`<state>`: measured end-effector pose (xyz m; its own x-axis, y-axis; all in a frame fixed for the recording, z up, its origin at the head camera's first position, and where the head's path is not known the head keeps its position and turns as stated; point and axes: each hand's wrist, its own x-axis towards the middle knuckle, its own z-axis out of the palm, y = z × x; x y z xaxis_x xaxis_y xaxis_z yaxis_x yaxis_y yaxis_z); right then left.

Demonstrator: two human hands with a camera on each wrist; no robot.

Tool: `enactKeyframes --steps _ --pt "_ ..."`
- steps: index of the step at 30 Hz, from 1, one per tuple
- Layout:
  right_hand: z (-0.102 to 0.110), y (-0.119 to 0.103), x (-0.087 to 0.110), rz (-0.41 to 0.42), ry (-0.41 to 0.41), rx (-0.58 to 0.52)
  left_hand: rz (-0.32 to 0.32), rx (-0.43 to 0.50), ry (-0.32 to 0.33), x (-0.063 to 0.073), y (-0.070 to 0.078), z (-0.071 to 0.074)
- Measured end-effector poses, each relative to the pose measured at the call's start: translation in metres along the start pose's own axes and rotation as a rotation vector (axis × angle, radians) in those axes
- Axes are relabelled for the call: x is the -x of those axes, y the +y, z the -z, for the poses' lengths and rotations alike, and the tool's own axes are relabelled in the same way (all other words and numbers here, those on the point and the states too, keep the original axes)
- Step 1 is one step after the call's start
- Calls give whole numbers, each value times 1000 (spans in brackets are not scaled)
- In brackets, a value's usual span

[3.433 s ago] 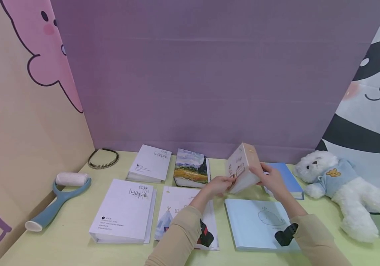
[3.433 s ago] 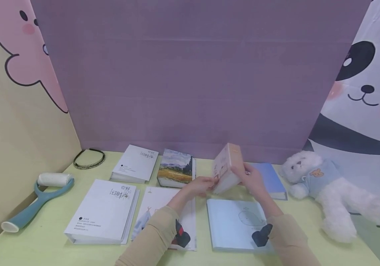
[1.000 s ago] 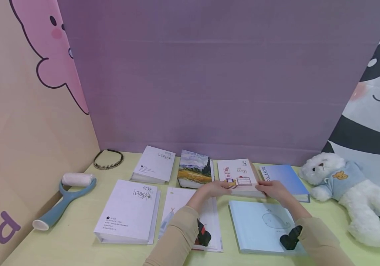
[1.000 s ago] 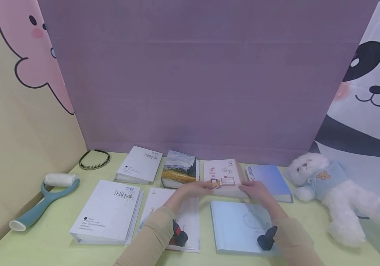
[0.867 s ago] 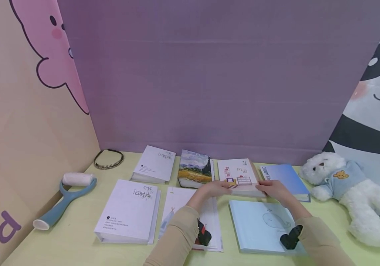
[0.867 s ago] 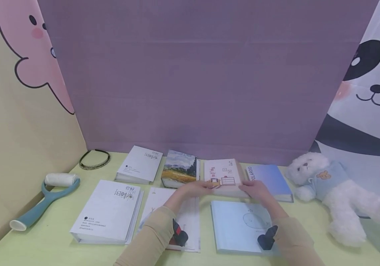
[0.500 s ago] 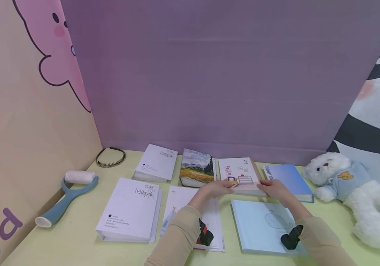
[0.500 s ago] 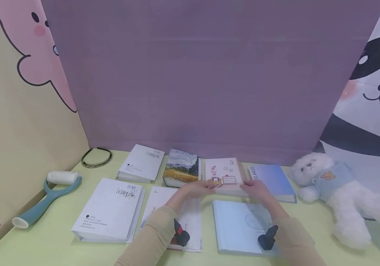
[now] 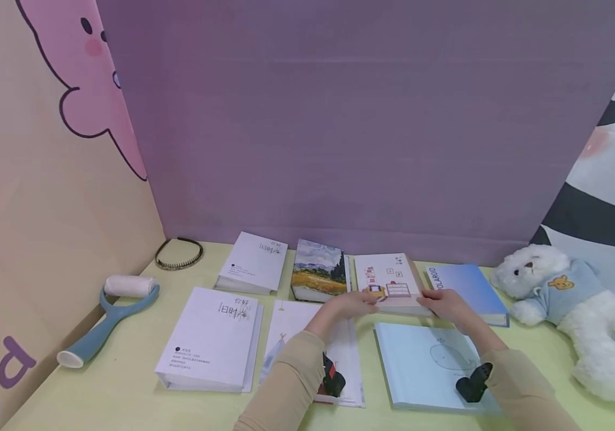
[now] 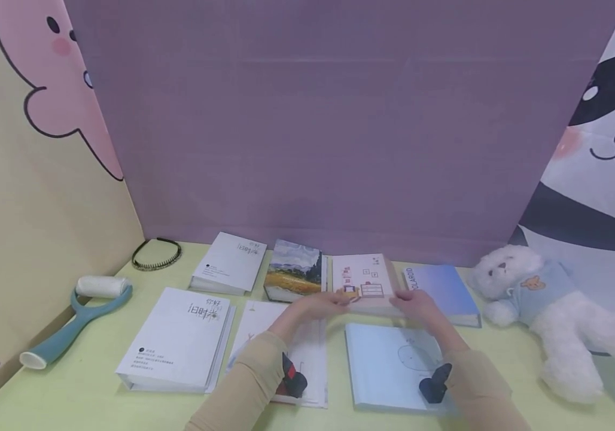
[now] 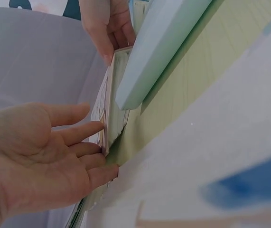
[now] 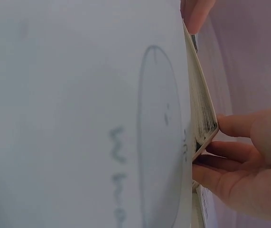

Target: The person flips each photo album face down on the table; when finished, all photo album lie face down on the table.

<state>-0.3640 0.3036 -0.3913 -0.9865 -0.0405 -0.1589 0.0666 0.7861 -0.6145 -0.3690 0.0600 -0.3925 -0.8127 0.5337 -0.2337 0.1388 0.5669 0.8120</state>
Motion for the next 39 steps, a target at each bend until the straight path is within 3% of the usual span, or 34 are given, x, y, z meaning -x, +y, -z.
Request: enactKeyframes --steps 10,18,26,39 --pt "0 -5 3 0 -7 -15 3 -13 9 1 -1 -1" --pt "-3 -8 6 20 98 30 -24 -25 19 -2 -2 -2" --pt "-3 -23 7 88 197 -21 -47 -1 125 4 7 2" --pt "-19 -57 -2 287 252 -128 -158 -11 306 25 1 33"
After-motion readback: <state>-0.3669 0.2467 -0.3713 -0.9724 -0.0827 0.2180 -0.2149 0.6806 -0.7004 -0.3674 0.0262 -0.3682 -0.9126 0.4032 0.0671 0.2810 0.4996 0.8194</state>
